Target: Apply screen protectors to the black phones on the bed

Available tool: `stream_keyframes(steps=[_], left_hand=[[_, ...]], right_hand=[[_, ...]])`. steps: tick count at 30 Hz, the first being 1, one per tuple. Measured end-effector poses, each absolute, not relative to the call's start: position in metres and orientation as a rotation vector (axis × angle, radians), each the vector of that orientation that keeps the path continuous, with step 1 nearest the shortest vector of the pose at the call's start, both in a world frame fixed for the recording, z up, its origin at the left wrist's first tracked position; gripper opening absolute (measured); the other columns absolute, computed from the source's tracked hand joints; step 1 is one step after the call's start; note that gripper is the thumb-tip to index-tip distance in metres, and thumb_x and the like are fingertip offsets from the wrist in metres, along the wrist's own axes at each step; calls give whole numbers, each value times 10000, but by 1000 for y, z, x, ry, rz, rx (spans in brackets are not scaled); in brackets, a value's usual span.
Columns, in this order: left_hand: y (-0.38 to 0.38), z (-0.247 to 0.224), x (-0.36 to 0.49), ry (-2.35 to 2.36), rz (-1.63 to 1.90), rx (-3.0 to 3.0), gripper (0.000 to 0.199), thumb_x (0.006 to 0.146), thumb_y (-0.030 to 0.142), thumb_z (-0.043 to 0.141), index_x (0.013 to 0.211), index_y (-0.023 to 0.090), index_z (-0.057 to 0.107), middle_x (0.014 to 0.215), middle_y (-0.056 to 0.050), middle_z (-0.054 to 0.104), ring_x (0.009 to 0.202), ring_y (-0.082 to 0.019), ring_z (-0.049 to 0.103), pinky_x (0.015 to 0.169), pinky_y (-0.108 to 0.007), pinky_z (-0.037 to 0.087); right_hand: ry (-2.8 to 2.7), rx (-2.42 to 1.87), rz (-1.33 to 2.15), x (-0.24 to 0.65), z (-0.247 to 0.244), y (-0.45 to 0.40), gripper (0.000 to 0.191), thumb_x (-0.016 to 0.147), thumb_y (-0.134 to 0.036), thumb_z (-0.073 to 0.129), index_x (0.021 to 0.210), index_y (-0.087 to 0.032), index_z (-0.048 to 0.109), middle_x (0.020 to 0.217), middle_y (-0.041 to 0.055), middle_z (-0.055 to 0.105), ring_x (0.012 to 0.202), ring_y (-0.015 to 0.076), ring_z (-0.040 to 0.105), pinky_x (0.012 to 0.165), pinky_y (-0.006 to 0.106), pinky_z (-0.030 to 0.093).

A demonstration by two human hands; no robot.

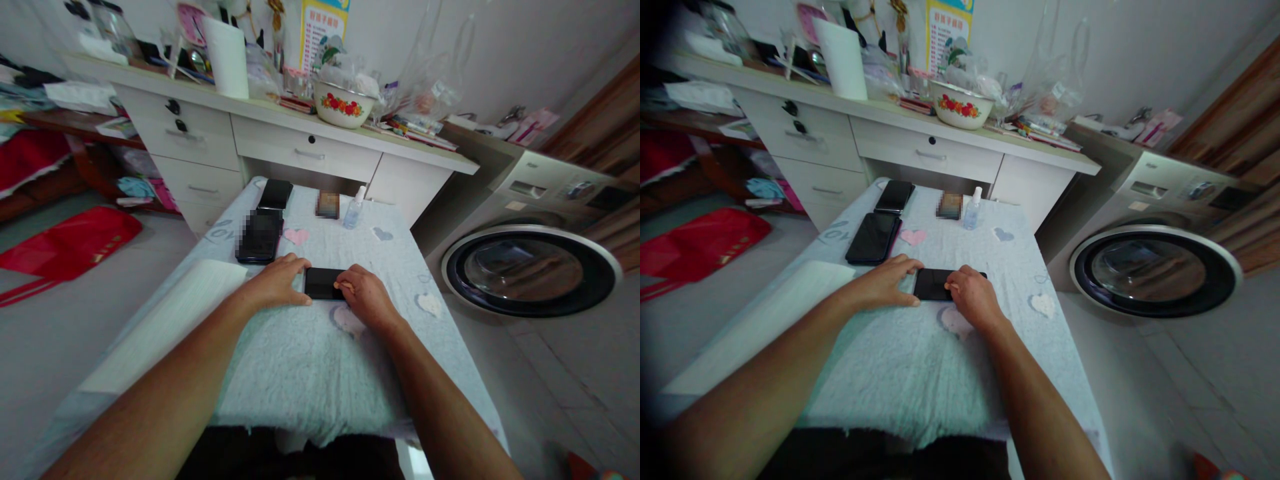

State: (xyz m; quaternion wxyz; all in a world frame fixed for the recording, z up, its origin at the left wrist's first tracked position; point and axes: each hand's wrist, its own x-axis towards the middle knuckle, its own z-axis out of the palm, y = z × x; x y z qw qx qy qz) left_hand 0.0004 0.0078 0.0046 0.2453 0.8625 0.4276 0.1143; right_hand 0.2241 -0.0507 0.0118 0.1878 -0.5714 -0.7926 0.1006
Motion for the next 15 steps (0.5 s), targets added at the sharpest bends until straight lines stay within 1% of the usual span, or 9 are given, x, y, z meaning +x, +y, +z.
stream_keyframes(steps=[6,15], left_hand=[[8,5,0,1168,311,2349,675,592,459,719,1183,196,526,1063,-73,538,1003,-248,531,860,-330,419],[9,4,0,1161,307,2355,672,598,452,719,1188,199,520,1066,-74,536,1011,-245,524,862,-327,417]], right_hand=[[-2195,-1655,280,227,15,-49,142,875,-159,540,913,-194,672,919,40,603,815,135,568,736,237,396],[-2139,-1770,227,236,15,-45,132,875,-188,550,892,-191,680,902,42,613,815,145,560,743,250,381]])
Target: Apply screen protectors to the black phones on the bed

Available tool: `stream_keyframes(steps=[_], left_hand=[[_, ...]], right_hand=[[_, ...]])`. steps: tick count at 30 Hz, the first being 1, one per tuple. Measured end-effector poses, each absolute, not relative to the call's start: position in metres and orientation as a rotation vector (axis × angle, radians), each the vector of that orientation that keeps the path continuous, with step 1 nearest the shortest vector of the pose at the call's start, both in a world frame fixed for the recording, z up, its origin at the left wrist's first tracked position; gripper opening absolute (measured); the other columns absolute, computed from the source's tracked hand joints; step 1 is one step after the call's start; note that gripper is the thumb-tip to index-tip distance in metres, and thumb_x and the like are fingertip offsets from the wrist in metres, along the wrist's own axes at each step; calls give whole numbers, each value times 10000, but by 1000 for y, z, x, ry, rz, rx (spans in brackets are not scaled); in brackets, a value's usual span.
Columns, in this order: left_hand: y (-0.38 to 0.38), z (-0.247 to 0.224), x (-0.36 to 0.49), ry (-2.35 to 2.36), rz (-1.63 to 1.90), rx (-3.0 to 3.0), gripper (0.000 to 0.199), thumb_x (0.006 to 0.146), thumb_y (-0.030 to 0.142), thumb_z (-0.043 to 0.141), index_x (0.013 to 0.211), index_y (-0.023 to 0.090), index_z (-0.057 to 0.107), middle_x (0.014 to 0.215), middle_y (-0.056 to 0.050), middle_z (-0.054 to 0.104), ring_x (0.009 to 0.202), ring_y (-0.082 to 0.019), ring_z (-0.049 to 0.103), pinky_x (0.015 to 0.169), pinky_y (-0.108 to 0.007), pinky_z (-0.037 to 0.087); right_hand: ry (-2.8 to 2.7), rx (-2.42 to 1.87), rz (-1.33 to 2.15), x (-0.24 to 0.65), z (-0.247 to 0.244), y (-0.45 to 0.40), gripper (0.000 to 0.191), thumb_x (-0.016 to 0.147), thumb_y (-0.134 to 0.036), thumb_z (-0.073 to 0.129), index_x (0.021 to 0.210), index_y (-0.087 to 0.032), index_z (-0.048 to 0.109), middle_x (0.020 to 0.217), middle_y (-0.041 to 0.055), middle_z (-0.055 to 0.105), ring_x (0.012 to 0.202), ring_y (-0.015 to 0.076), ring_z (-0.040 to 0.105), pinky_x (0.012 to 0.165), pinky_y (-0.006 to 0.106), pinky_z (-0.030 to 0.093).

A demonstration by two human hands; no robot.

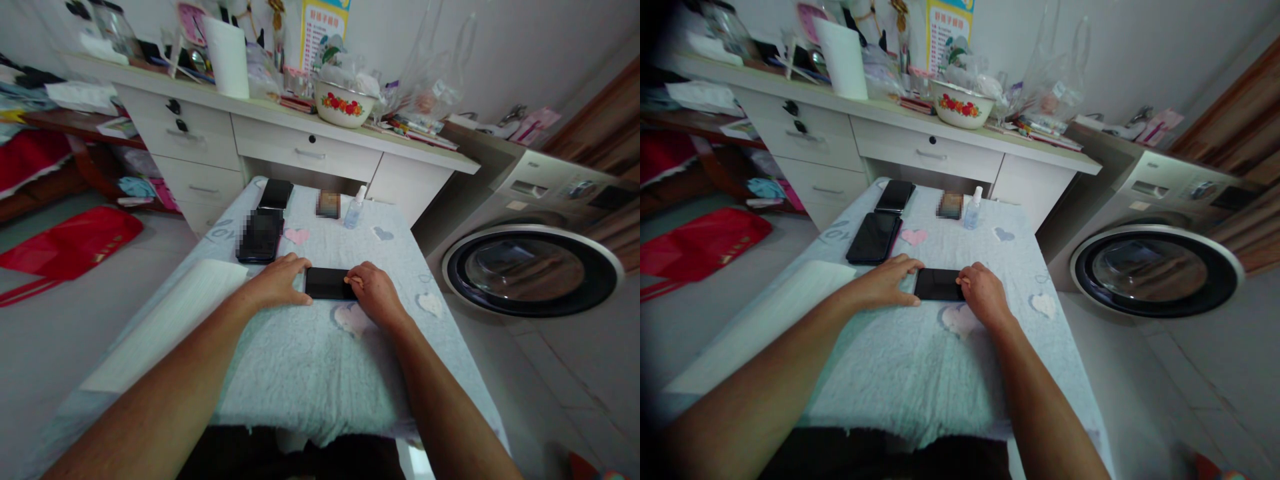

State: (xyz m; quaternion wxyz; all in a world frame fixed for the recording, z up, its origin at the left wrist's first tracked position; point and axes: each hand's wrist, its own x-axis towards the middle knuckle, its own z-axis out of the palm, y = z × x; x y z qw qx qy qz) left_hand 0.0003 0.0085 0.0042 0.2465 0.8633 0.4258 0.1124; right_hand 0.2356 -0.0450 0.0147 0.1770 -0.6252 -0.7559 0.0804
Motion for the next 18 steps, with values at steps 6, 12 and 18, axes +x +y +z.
stream_keyframes(steps=[6,12,18], left_hand=[[9,2,0,1161,308,2352,669,597,459,719,1184,210,519,1069,-67,536,995,-238,531,861,-324,416],[10,1,-1,1150,321,2361,664,599,463,717,1181,213,517,1070,-67,537,1010,-241,529,865,-324,415],[9,2,0,1156,317,2351,671,599,454,716,1186,195,522,1079,-73,539,1023,-246,525,872,-331,412]], right_hand=[[-2088,-1837,250,241,15,-43,146,889,-231,538,888,-198,681,910,43,621,851,147,569,767,242,380],[-2049,-1935,223,248,17,-43,139,872,-221,544,878,-202,682,912,48,634,854,155,574,764,246,377],[-2012,-2044,172,258,17,-41,135,858,-245,558,859,-200,686,887,51,641,824,160,569,730,255,368]])
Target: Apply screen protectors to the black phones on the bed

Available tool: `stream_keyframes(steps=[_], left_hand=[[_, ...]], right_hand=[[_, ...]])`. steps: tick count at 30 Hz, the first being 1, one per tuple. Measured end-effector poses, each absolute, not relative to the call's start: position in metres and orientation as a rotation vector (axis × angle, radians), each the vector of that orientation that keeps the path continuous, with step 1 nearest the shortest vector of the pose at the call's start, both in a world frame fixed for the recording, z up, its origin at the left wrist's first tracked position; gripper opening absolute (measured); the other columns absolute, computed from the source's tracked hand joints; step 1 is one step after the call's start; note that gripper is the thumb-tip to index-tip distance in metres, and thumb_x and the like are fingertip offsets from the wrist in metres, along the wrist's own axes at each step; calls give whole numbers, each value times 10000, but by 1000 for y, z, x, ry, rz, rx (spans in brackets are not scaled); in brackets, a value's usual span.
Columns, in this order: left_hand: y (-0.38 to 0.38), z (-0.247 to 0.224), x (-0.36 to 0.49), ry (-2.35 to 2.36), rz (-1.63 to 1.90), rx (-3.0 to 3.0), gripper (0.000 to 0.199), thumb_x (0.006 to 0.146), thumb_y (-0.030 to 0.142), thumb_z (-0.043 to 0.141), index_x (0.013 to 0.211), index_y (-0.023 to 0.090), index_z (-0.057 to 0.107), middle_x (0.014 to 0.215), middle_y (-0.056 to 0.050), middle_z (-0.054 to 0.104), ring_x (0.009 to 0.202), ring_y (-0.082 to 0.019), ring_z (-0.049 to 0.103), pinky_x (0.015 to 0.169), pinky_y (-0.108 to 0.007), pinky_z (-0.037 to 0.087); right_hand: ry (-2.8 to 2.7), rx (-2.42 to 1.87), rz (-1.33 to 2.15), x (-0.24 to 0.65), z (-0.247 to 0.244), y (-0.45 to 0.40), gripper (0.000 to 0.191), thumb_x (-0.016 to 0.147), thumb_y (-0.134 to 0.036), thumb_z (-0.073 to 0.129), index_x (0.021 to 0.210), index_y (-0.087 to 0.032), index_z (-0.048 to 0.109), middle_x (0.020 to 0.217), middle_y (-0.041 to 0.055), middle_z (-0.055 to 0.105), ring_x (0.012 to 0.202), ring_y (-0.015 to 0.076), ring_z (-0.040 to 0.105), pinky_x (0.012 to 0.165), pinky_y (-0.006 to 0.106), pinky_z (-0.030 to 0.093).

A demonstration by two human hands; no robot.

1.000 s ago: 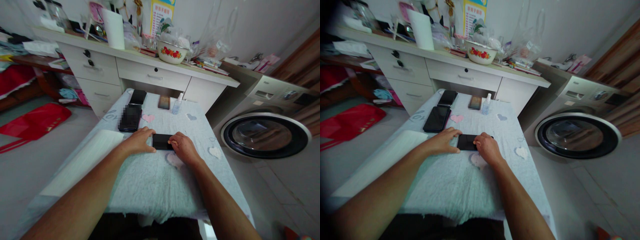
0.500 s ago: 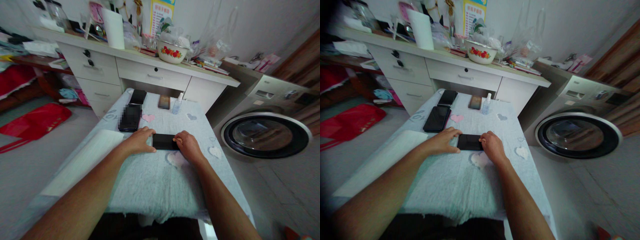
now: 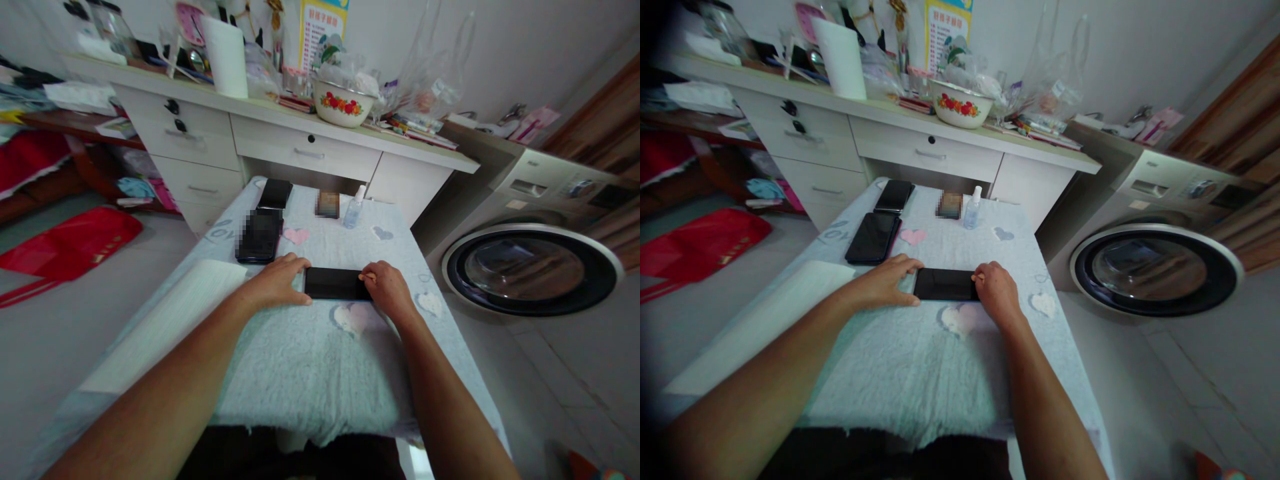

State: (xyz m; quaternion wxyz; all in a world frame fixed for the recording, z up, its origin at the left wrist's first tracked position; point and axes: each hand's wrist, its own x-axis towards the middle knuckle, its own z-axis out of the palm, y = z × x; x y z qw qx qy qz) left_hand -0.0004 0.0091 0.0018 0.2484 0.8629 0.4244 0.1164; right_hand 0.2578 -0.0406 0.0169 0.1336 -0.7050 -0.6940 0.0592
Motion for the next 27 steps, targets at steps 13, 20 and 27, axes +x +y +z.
stream_keyframes(steps=[13,20,27], left_hand=[[8,4,0,1159,324,2340,661,600,451,708,1184,197,531,1077,-71,544,1015,-247,532,870,-339,413],[8,4,1,1166,319,2337,670,592,453,708,1185,195,530,1079,-79,545,1018,-250,535,861,-332,419],[9,3,1,1165,317,2350,673,594,472,707,1184,207,524,1072,-74,538,1010,-246,534,862,-333,418]], right_hand=[[-2007,-2108,126,257,16,-44,117,825,-232,557,809,-201,669,873,52,629,789,164,559,692,263,361],[-2113,-1964,175,243,19,-49,152,867,-203,519,877,-201,671,907,49,605,803,149,554,709,250,367],[-2210,-1798,209,228,19,-53,160,884,-188,513,907,-198,671,934,46,592,833,143,554,722,235,379]])
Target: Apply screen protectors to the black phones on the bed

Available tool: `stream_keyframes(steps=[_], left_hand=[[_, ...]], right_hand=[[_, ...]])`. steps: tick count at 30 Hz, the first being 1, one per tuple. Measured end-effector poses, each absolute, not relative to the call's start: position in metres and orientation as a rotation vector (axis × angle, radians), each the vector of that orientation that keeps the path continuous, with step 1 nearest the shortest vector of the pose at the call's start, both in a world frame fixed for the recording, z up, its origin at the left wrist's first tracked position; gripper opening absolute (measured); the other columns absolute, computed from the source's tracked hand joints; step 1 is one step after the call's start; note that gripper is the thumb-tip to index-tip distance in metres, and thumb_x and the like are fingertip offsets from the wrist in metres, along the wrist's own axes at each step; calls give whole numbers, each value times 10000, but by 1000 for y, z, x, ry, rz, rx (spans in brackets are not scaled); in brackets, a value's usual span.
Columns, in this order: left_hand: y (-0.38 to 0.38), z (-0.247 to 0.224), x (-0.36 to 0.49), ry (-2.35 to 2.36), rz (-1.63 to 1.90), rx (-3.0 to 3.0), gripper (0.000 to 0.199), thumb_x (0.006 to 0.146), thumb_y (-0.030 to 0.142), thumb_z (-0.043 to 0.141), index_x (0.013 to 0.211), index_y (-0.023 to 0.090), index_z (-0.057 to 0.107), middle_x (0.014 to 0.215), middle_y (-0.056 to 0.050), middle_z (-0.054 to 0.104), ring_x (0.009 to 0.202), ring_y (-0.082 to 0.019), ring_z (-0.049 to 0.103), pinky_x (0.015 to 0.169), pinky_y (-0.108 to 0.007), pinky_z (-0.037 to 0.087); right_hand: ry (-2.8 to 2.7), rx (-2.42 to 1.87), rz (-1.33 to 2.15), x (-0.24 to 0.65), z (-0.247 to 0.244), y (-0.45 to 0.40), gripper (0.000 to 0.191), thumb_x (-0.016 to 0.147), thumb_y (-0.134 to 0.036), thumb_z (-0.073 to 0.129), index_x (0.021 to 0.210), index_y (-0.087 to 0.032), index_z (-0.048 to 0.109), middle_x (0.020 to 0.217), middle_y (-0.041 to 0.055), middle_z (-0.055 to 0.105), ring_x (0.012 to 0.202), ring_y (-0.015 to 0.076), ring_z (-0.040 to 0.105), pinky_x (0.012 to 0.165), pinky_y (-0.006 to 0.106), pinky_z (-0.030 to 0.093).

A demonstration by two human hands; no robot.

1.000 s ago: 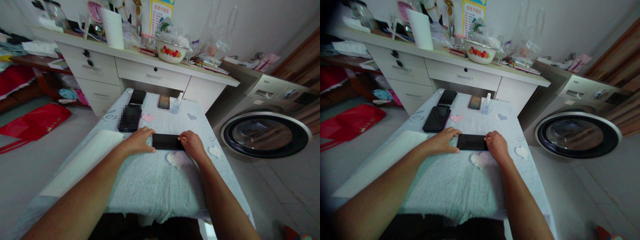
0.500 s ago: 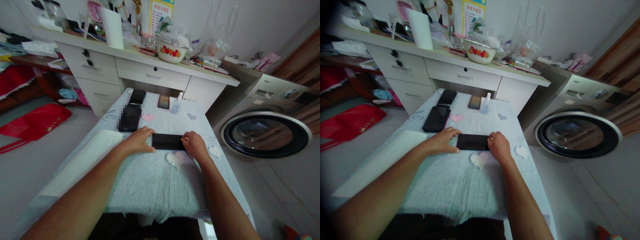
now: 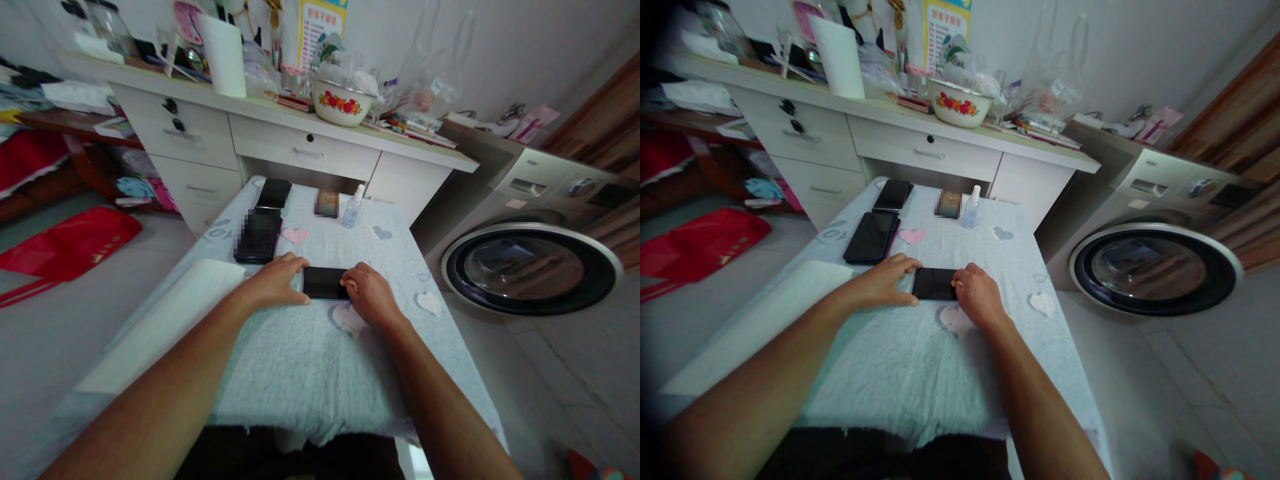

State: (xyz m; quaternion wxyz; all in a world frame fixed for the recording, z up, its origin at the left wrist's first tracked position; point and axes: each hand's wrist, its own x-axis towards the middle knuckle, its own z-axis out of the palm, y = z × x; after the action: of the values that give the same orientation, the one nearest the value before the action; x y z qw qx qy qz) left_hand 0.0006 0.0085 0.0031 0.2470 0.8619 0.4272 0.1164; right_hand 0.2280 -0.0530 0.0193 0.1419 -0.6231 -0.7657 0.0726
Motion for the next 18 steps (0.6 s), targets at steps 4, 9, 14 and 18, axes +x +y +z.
stream_keyframes(steps=[4,9,14,18], left_hand=[[9,2,0,1168,320,2348,667,591,469,708,1179,212,526,1069,-70,538,1009,-247,532,864,-336,415],[9,1,0,1152,344,2345,669,586,467,714,1178,220,525,1064,-65,530,1016,-246,531,860,-331,415],[8,1,0,1166,324,2341,678,585,471,716,1183,219,522,1058,-64,532,995,-243,538,848,-328,418],[9,0,0,1151,329,2358,685,591,480,714,1185,198,523,1065,-71,528,1005,-241,534,865,-327,418]], right_hand=[[-2275,-1706,222,221,17,-54,178,907,-212,497,921,-198,674,920,45,593,813,139,554,717,235,386],[-2338,-1564,277,214,16,-55,174,889,-171,509,925,-194,677,929,44,603,849,144,563,748,238,396],[-2406,-1473,351,209,17,-58,175,865,-132,527,930,-196,676,934,41,597,881,144,561,762,238,400],[-2437,-1427,379,207,18,-60,165,862,-142,537,928,-201,675,934,38,587,861,139,553,749,236,403]])
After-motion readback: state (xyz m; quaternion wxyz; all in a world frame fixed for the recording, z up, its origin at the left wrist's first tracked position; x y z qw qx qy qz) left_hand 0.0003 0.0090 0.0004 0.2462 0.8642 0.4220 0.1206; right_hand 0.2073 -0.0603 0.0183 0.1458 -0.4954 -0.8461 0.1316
